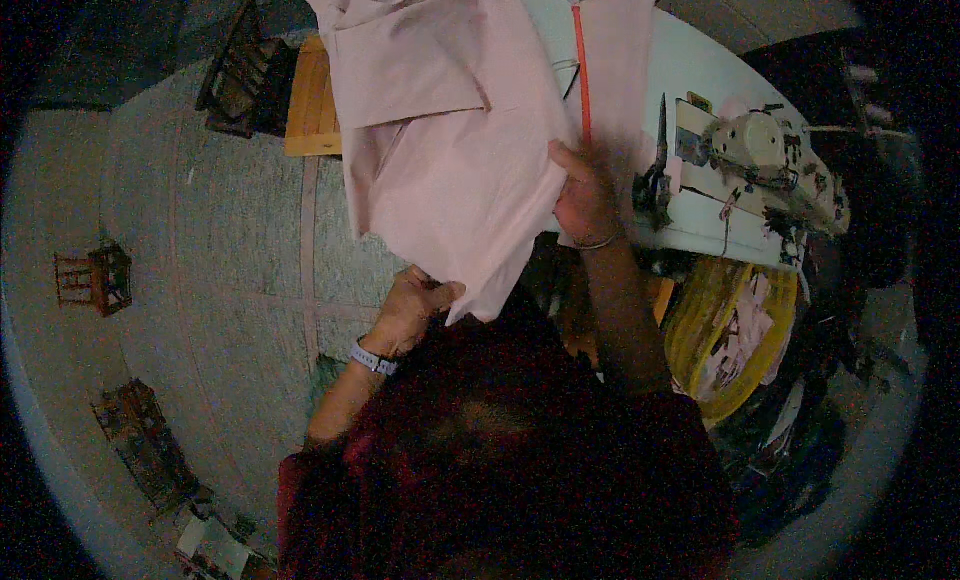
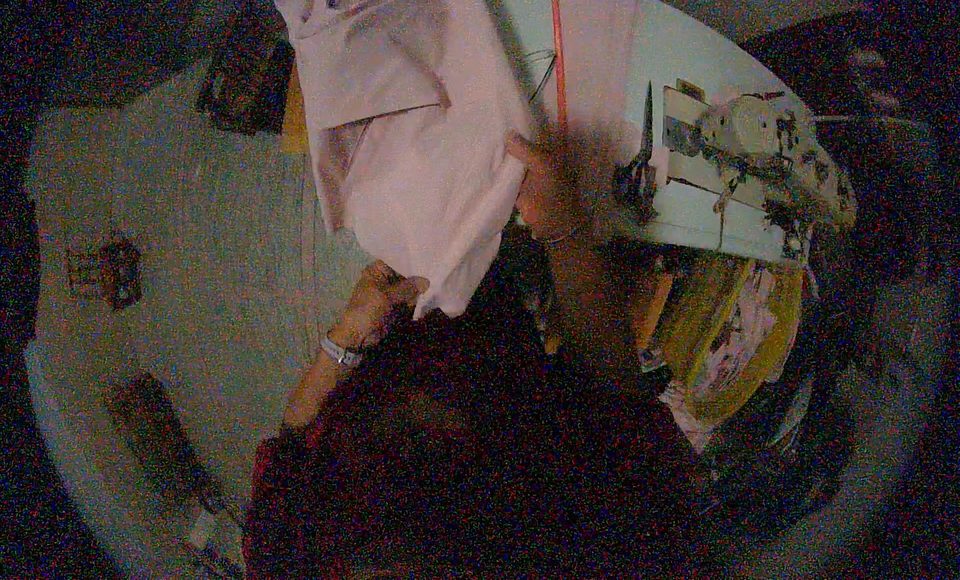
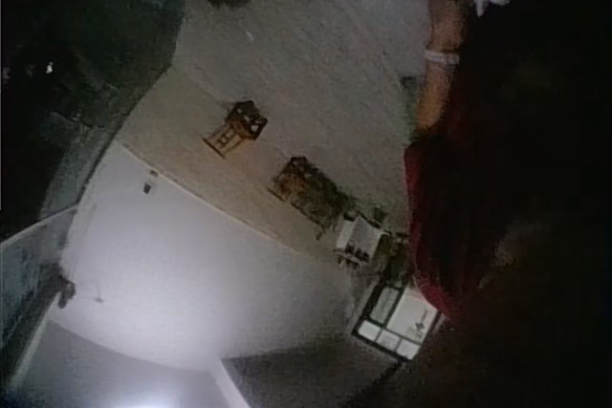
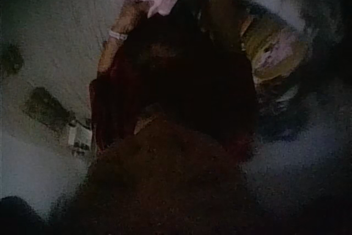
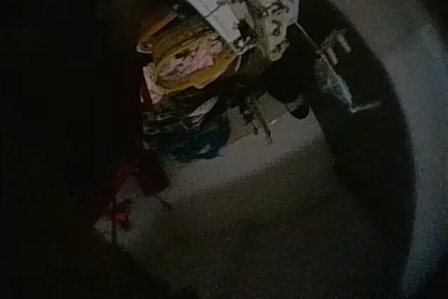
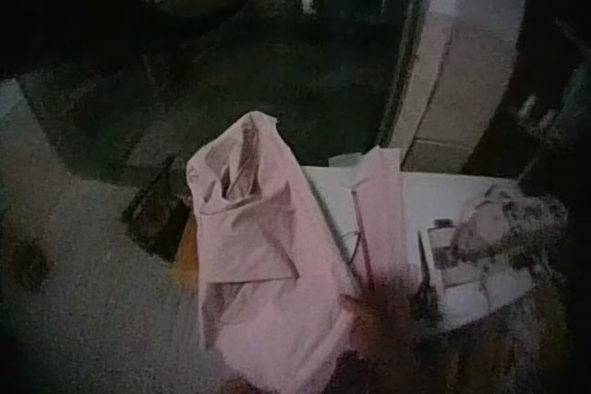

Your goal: The person picks up, unfolds, and separates pink garment pieces by hand in a sewing work area.

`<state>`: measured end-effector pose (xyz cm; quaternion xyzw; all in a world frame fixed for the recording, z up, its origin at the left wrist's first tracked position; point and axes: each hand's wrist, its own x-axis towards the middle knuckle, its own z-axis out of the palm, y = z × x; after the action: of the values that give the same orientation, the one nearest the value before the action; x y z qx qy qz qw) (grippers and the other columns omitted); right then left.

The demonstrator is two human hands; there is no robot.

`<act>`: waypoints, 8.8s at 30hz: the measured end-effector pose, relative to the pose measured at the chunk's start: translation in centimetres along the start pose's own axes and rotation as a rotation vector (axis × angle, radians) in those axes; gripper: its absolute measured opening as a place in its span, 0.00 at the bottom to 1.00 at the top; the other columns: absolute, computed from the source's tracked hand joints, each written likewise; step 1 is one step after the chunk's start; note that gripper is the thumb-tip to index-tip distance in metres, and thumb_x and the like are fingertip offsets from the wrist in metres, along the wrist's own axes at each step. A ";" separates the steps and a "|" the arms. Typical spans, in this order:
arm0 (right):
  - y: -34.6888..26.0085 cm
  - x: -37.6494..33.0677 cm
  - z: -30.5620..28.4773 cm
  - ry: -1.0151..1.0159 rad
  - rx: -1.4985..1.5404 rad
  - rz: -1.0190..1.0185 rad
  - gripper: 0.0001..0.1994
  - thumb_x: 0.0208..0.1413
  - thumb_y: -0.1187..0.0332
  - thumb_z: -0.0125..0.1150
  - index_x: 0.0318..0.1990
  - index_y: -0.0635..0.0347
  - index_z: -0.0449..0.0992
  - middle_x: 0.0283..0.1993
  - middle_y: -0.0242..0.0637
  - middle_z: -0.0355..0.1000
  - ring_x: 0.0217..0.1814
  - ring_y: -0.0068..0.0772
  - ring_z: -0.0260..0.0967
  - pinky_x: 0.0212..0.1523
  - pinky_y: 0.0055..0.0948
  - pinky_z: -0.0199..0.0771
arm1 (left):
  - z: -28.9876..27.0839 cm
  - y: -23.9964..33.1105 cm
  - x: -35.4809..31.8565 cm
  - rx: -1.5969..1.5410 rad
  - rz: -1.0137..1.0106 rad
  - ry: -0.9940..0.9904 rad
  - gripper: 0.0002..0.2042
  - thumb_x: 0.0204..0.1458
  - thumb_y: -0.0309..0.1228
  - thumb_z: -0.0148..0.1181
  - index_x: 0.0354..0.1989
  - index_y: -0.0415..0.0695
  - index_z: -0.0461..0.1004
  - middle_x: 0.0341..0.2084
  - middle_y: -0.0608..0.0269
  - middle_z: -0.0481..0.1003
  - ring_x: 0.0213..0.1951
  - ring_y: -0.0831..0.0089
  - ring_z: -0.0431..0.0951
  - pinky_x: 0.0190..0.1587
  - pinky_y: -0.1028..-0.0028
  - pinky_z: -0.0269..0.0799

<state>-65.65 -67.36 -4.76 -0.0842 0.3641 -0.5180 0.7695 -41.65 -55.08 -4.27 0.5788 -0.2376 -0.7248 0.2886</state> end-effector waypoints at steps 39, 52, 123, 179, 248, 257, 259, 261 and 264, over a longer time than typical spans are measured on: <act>-2.6 10.8 3.1 -0.048 0.188 -0.074 0.24 0.55 0.66 0.48 0.58 0.69 0.62 0.58 0.48 0.65 0.60 0.48 0.63 0.62 0.45 0.61 | -2.5 -1.2 1.7 0.436 0.110 0.099 0.10 0.49 0.27 0.63 0.20 0.34 0.74 0.16 0.65 0.73 0.21 0.78 0.71 0.24 0.74 0.66; -3.2 12.3 1.5 -0.005 0.177 -0.069 0.23 0.55 0.65 0.47 0.57 0.69 0.64 0.58 0.47 0.67 0.59 0.45 0.65 0.63 0.43 0.61 | -1.2 -0.6 3.1 0.380 0.129 0.086 0.17 0.48 0.29 0.64 0.10 0.39 0.67 0.09 0.73 0.64 0.15 0.83 0.60 0.18 0.75 0.54; -2.6 7.2 -1.3 0.081 -0.351 -0.139 0.25 0.55 0.66 0.54 0.58 0.69 0.60 0.54 0.46 0.67 0.55 0.45 0.66 0.57 0.44 0.66 | -11.9 0.2 4.3 -0.868 0.549 0.322 0.15 0.56 0.31 0.56 0.50 0.39 0.67 0.47 0.57 0.73 0.50 0.65 0.73 0.56 0.64 0.68; 0.3 14.0 23.3 -0.453 -1.606 -0.554 0.12 0.57 0.61 0.53 0.38 0.63 0.74 0.33 0.41 0.72 0.36 0.35 0.68 0.41 0.30 0.67 | -15.5 5.6 -1.7 -0.808 0.735 0.496 0.17 0.56 0.31 0.58 0.49 0.34 0.69 0.48 0.56 0.73 0.48 0.66 0.74 0.53 0.66 0.69; -10.8 -9.5 10.7 0.281 -1.645 -0.702 0.12 0.58 0.62 0.58 0.39 0.63 0.73 0.35 0.31 0.70 0.38 0.27 0.67 0.40 0.29 0.71 | -22.1 18.8 -2.1 -0.830 0.429 -0.129 0.18 0.54 0.29 0.57 0.53 0.48 0.66 0.45 0.65 0.73 0.43 0.74 0.73 0.42 0.75 0.69; -8.8 -9.0 12.2 0.248 -1.935 -0.270 0.12 0.56 0.61 0.59 0.40 0.60 0.75 0.38 0.34 0.73 0.39 0.32 0.70 0.41 0.31 0.72 | -24.3 9.3 -7.4 -0.665 0.317 0.036 0.17 0.55 0.27 0.56 0.53 0.45 0.66 0.34 0.72 0.72 0.26 0.86 0.66 0.27 0.85 0.62; -8.6 -7.5 13.9 0.169 -2.023 -0.131 0.11 0.56 0.61 0.59 0.39 0.59 0.76 0.37 0.36 0.74 0.38 0.32 0.71 0.42 0.32 0.72 | -24.9 9.0 -7.6 -0.666 0.309 0.093 0.17 0.55 0.27 0.56 0.53 0.45 0.66 0.33 0.73 0.72 0.24 0.87 0.65 0.25 0.86 0.61; -8.3 -6.2 15.7 0.006 -1.998 0.028 0.11 0.55 0.61 0.60 0.38 0.58 0.77 0.36 0.37 0.75 0.37 0.32 0.71 0.43 0.31 0.71 | -25.2 8.3 -7.5 -0.677 0.313 0.171 0.16 0.55 0.27 0.56 0.52 0.44 0.66 0.33 0.73 0.72 0.24 0.87 0.64 0.24 0.86 0.61; -10.1 -3.3 13.1 -0.153 -1.908 0.250 0.10 0.54 0.61 0.61 0.35 0.58 0.77 0.32 0.34 0.74 0.36 0.27 0.71 0.41 0.29 0.71 | -25.4 8.2 -6.9 -0.682 0.302 0.267 0.15 0.54 0.27 0.57 0.49 0.43 0.66 0.36 0.70 0.72 0.29 0.84 0.69 0.31 0.82 0.67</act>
<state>-65.26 -72.31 11.34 -0.6683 0.5870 0.0884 0.4483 -14.60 -56.50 0.61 0.4973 -0.0262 -0.6299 0.5961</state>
